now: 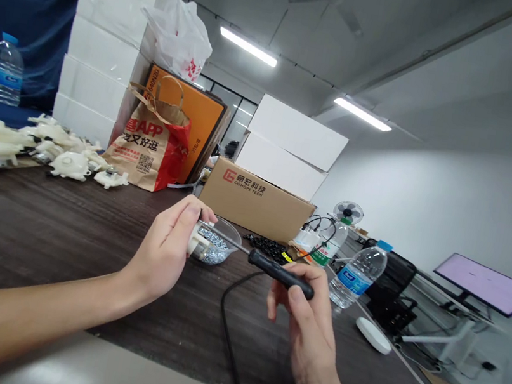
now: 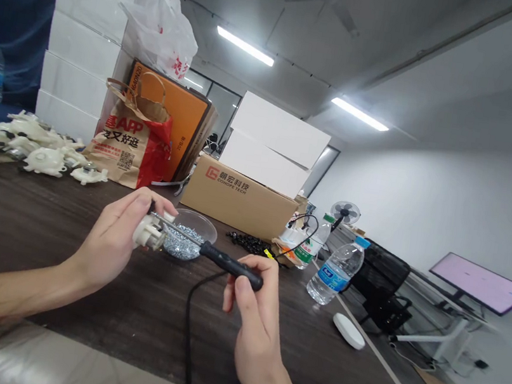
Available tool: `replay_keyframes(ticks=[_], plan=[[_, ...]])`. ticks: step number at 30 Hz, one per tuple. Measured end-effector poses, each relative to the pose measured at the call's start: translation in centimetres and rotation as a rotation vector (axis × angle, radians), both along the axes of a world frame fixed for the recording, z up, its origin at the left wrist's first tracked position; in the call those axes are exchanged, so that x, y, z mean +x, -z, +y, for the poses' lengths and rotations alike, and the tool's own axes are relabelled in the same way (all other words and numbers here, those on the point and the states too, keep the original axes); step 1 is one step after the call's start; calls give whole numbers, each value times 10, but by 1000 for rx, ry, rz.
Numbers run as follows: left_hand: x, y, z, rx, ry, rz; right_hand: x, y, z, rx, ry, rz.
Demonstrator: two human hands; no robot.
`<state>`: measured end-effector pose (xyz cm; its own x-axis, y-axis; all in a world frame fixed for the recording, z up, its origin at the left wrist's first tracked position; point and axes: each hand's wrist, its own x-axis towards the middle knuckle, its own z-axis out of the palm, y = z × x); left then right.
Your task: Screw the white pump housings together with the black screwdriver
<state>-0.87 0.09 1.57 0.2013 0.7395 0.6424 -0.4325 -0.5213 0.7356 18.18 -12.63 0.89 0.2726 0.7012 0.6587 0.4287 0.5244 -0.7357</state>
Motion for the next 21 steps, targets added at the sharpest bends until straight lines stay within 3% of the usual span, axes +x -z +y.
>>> replay_keyframes(ticks=[4, 10, 15, 21], plan=[[-1, 0, 0, 41, -31, 10, 2, 1, 2, -23, 45, -4], [-1, -2, 0, 15, -17, -8, 1, 1, 3, -47, -5, 5], [-1, -1, 1, -7, -7, -14, 3, 8, 3, -60, 76, -39], [-1, -1, 1, 0, -17, -4, 1, 8, 4, -73, -24, 10]])
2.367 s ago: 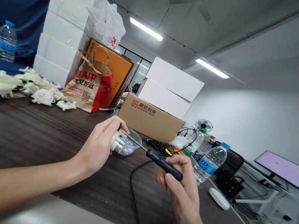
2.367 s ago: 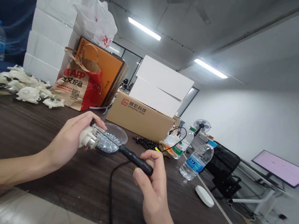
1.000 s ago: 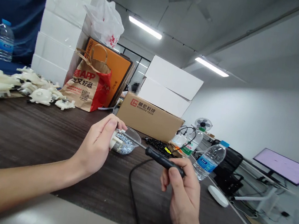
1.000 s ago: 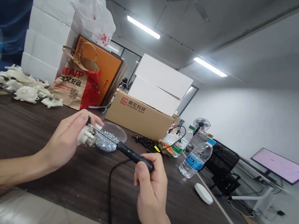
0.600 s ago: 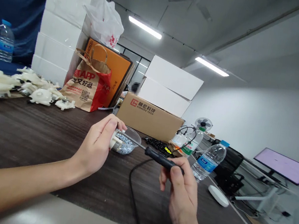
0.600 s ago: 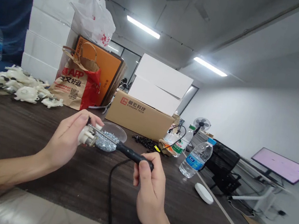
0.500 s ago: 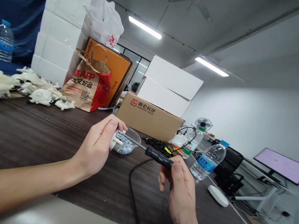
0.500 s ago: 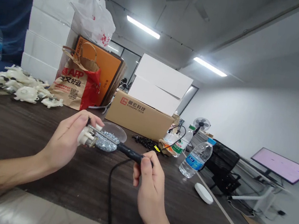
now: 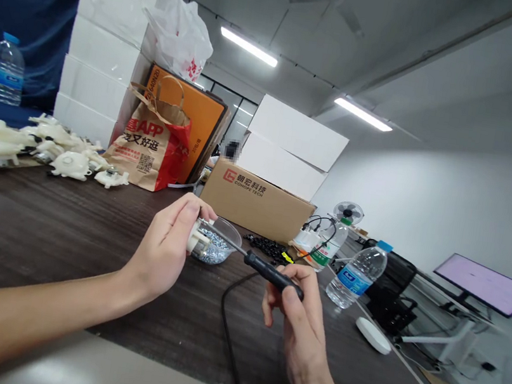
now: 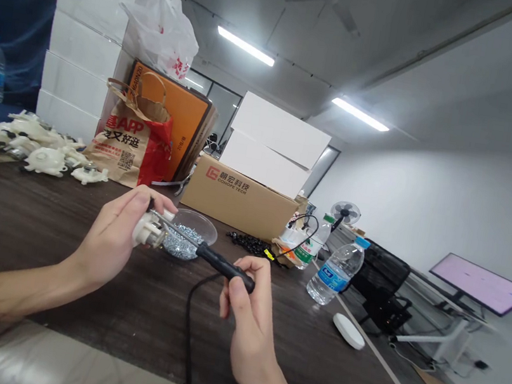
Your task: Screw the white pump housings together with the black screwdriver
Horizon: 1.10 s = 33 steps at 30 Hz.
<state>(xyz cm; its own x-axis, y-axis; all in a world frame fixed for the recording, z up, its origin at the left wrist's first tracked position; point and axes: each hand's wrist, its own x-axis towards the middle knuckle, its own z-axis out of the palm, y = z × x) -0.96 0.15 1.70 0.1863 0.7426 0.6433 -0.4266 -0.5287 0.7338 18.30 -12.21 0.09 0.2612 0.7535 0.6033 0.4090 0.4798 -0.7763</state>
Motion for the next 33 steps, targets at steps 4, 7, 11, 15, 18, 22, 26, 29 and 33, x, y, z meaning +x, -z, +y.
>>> replay_keyframes(ticks=[4, 7, 11, 15, 18, 22, 26, 29, 33], plan=[[-1, -1, 0, 90, -66, 41, -2, -3, 1, 38, 10, 57], [-2, -1, -1, 171, -83, 64, 0, -6, 4, 27, 33, 113], [-4, 1, 3, 151, -40, 54, 3, -5, 4, -24, 24, 65], [-9, 2, 9, 113, 81, 110, 5, -1, 4, -83, 50, -62], [-12, -1, 10, 177, 34, 208, 8, -1, 4, -77, 82, -105], [-11, -7, 6, 105, 43, 280, 12, -6, 4, -45, 102, -111], [-10, -10, 5, 72, 103, 282, 17, -8, 4, -43, 95, -110], [-9, -11, 5, 0, 224, 184, 19, -7, 6, -55, 60, -94], [-6, -13, 5, -219, 297, 45, 17, -6, 5, -63, -3, -51]])
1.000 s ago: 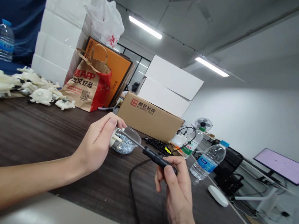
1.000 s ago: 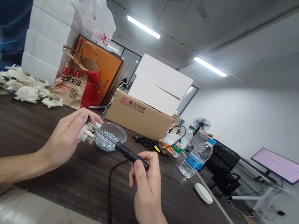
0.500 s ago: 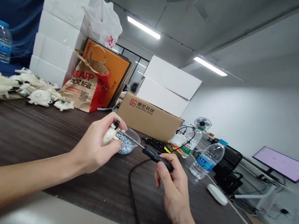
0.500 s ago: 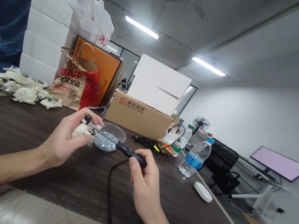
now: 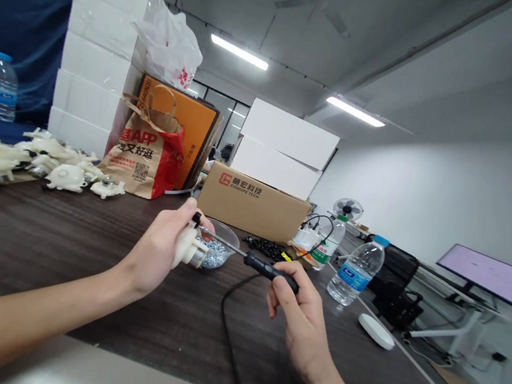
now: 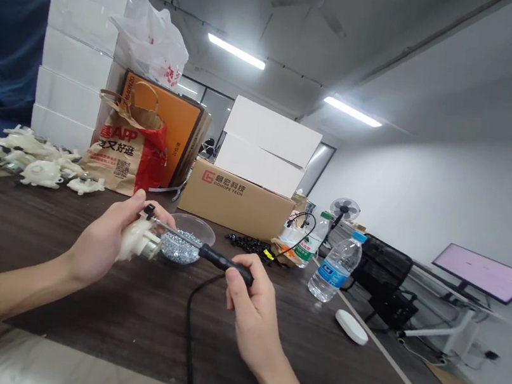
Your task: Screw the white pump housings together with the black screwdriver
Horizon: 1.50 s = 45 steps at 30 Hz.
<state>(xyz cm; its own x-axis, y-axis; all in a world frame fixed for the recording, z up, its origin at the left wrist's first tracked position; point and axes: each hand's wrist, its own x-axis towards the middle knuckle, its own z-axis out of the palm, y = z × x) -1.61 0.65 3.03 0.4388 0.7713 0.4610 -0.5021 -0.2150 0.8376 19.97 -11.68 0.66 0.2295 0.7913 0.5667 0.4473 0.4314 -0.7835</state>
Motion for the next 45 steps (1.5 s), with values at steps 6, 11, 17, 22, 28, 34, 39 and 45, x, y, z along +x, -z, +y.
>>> replay_keyframes(ticks=[6, 11, 17, 22, 28, 34, 39, 45], plan=[[2, -3, -2, -5, -31, -18, -7, -3, 0, 34, -132, 184], [0, 3, -3, 101, -77, -13, -7, -1, 6, 3, -82, 238], [-1, 9, -2, 251, -144, -61, -7, -1, 2, -22, -194, 248], [-1, 5, -5, 166, -131, -23, -3, -3, -5, 71, -182, 117], [-2, 3, -7, 263, -219, -11, -7, -7, -6, 91, -92, 78], [-1, 3, -7, 341, -221, -49, -11, -12, -1, -9, -79, 158], [-2, 3, -7, 357, -231, -50, -10, -10, 0, -76, -188, 237], [-1, 4, -9, 403, -246, -36, -7, -10, 2, -85, -159, 240]])
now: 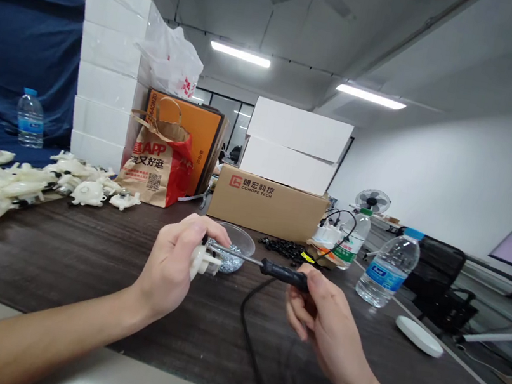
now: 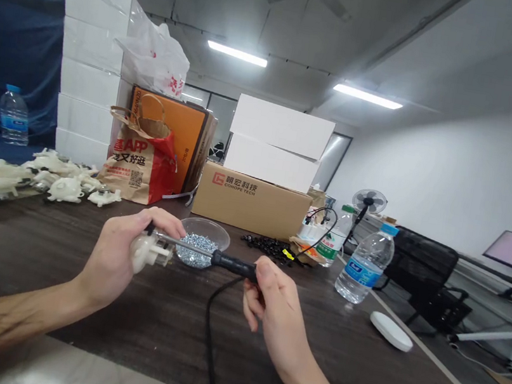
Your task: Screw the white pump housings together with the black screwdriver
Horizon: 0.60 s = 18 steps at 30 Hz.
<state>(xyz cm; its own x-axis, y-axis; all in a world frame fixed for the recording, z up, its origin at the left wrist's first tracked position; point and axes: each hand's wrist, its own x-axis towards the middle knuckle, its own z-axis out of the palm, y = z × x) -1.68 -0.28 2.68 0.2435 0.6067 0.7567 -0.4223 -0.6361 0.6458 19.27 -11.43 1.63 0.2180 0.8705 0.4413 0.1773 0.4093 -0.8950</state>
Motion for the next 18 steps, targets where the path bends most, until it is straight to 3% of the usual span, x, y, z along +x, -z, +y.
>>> replay_keyframes(ticks=[4, 9, 14, 18], plan=[[0, -1, 0, -8, -15, -8, -5, -4, -6, 41, -30, 64], [-1, 1, -1, 47, -33, -7, -3, -3, -4, 11, 52, 34], [-1, 2, 0, 28, -42, -5, -4, -5, -4, 13, 7, 50], [-1, 1, 1, 29, -39, -5, -4, -4, -4, -1, 91, 6]])
